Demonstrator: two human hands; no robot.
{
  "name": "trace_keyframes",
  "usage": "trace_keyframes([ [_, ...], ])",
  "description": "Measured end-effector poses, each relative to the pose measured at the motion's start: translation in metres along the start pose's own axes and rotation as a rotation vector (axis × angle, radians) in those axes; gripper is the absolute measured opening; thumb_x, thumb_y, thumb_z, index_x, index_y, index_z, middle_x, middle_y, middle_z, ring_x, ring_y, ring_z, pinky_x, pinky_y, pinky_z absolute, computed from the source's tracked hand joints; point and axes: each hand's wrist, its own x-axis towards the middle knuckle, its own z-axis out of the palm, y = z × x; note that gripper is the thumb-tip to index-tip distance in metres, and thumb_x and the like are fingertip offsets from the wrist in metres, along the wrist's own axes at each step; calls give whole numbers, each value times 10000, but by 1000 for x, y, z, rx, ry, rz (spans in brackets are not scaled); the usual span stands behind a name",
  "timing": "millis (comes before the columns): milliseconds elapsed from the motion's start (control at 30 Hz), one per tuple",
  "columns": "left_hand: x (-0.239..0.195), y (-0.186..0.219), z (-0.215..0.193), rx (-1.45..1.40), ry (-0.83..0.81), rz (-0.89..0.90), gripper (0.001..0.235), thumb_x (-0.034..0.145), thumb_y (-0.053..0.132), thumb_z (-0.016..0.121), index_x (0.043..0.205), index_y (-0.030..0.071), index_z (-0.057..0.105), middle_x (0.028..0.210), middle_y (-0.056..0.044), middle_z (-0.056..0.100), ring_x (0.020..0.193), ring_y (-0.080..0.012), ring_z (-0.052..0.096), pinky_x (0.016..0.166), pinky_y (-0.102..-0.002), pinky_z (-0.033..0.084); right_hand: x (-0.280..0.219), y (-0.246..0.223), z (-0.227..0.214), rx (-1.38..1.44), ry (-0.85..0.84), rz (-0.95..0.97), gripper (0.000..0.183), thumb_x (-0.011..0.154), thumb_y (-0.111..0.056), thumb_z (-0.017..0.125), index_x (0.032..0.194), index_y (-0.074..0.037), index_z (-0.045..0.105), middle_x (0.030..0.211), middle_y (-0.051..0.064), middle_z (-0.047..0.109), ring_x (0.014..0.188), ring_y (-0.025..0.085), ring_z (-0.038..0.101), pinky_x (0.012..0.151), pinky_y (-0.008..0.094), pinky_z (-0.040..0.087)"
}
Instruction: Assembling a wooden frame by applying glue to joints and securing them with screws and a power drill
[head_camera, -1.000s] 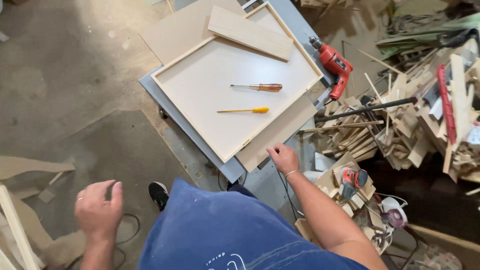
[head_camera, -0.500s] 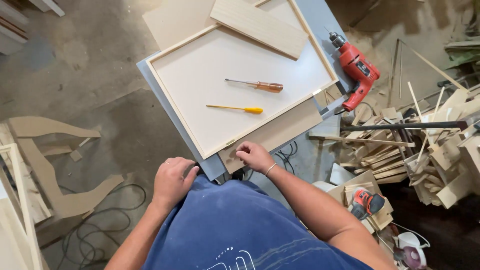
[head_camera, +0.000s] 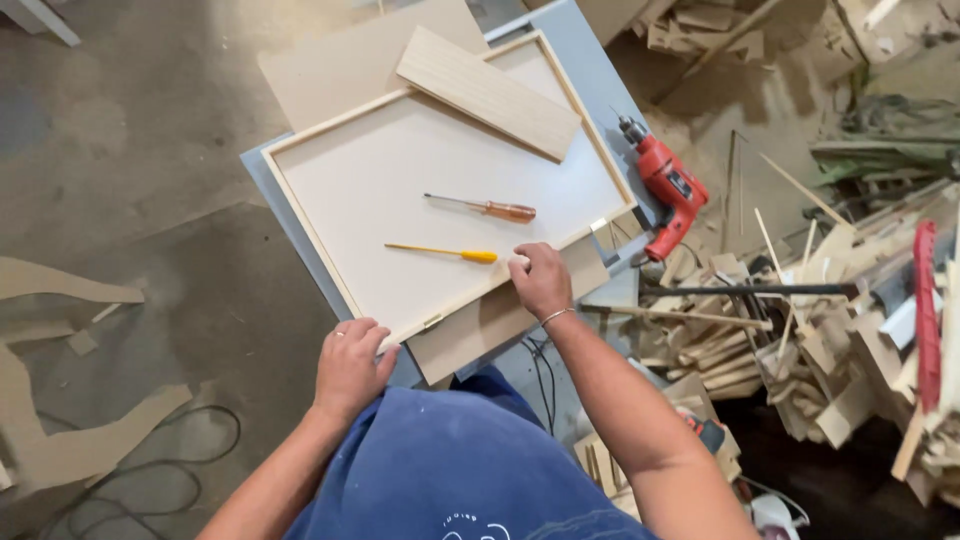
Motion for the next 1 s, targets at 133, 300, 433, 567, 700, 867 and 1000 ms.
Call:
trace_keyframes([
  [133, 2, 20, 0, 87, 17, -102, 285, 778, 424, 779, 998, 246, 746, 1053, -10, 703, 1039, -265, 694, 825, -402, 567, 75, 22, 4, -106, 158, -225, 402, 811, -346, 795, 1172, -199, 693, 1023, 49, 656, 989, 301, 668, 909, 459, 553],
  [300, -5, 57, 1, 130, -138, -405, 391, 833, 423, 734, 1137, 177, 716, 1247, -68, 664, 1161, -335, 618, 936, -489, 525, 181, 39, -2, -292, 153, -244, 773, 816, -571, 727, 1448, -179, 515, 1457, 142, 546, 1314, 343, 484, 1090, 501, 361],
  [433, -11, 81, 13, 202, -183, -533, 456, 819, 429, 726, 1202, 187, 680, 1311, -46, 622, 1193, -329, 597, 948, -488, 521, 251, 29, -21, -318, -111, -220, 971, 813, -690, 681, 1574, -184, 353, 1639, 174, 309, 1483, 395, 271, 1211, 591, 142],
  [567, -17, 93, 23, 245, -120, -542, 531, 829, 400, 741, 1293, 162, 638, 1397, -110, 572, 1204, -373, 593, 925, -518, 531, 282, 12, -33, -310, -265, -270, 1071, 720, -632, 717, 1603, -216, 275, 1555, 161, 338, 1428, 387, 309, 1181, 521, 197],
  [700, -11, 92, 27, 290, -84, -544, 544, 805, 390, 759, 1295, 183, 646, 1408, -113, 574, 1186, -367, 605, 929, -507, 536, 291, 20, -29, -276, -193, -341, 1011, 641, -466, 775, 1536, -214, 380, 1272, 140, 495, 1132, 370, 482, 952, 481, 398],
  [867, -14, 65, 44, 452, 14, -467, 354, 824, 479, 733, 1116, 279, 715, 1322, -25, 624, 1153, -264, 662, 926, -380, 569, 204, 60, -56, -126, -141, -576, 992, 658, -558, 815, 1530, -222, 484, 1317, 159, 534, 1256, 401, 542, 1044, 497, 443],
  [1000, -18, 49, 50, 480, 114, -346, 315, 847, 489, 713, 1058, 255, 723, 1304, -38, 650, 1077, -265, 685, 862, -363, 592, 94, 101, -87, -56, -337, -808, 1073, 534, -533, 839, 1514, -232, 523, 1381, 196, 533, 1288, 409, 525, 1132, 485, 406],
])
